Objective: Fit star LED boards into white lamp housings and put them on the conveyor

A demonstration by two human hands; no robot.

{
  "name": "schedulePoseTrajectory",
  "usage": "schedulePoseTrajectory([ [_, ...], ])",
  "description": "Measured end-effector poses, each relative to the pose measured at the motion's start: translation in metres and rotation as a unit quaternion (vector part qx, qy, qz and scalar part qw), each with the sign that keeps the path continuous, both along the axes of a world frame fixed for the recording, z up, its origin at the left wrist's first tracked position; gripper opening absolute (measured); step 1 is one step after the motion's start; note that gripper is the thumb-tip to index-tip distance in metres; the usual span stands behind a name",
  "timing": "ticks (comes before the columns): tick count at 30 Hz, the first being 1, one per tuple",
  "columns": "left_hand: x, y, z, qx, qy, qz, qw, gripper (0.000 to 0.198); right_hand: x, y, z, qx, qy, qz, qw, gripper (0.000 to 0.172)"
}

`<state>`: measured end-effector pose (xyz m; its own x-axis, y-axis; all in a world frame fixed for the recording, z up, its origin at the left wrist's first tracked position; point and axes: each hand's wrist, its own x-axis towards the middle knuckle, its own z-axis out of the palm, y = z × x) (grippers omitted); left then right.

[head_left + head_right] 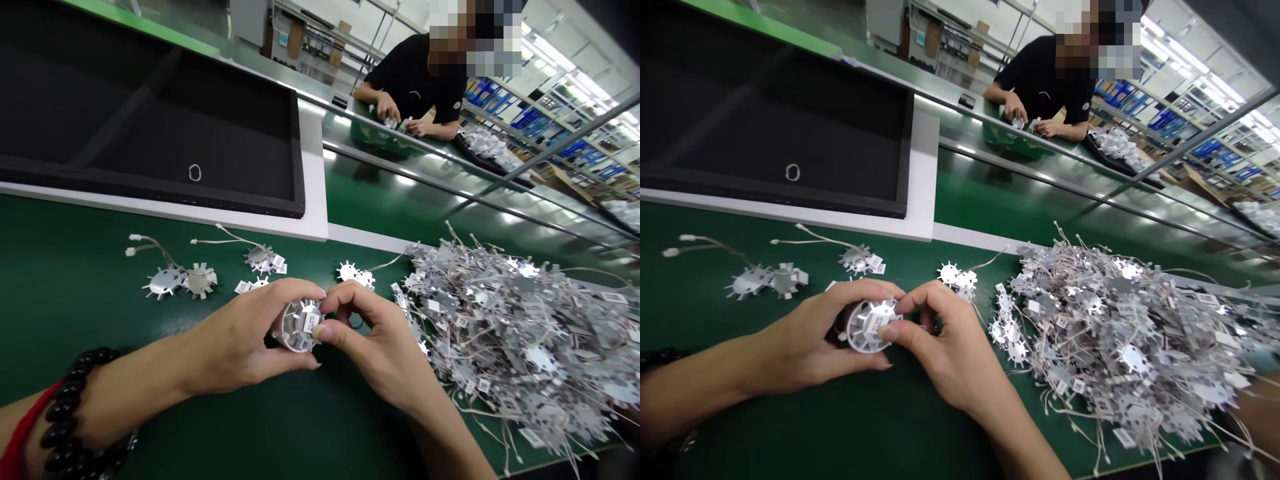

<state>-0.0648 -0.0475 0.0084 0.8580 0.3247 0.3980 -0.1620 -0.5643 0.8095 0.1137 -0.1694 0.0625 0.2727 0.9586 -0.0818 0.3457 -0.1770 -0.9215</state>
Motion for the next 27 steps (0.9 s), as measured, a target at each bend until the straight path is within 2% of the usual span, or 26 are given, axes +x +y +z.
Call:
schedulePoseTrajectory([
  [7, 0.0, 0.002, 0.001, -0.01, 0.023, -0.011, 1.0, 0.061, 0.001, 0.003, -0.002, -0.017, 0.014, 0.006, 1.0, 0.011],
  [10, 0.002, 0.001, 0.002, -0.019, -0.01, -0.009, 1.0, 0.059, 0.0, 0.004, -0.003, 0.003, 0.01, 0.008, 1.0, 0.01],
  [13, 0.003, 0.001, 0.004, -0.04, -0.055, -0.002, 0.998, 0.058, 0.001, 0.0, -0.003, 0.057, -0.018, 0.016, 0.998, 0.008],
  [18, 0.003, 0.001, 0.01, -0.15, -0.068, 0.016, 0.986, 0.058, 0.001, -0.006, 0.001, 0.156, -0.095, 0.021, 0.983, 0.003],
  [22, 0.002, 0.0, 0.015, -0.252, -0.059, 0.011, 0.966, 0.053, -0.001, -0.005, 0.003, 0.233, -0.173, 0.035, 0.956, 0.009],
  [27, 0.004, 0.0, 0.022, -0.307, -0.041, 0.01, 0.951, 0.049, -0.003, -0.004, -0.001, 0.283, -0.237, 0.047, 0.928, 0.01],
])
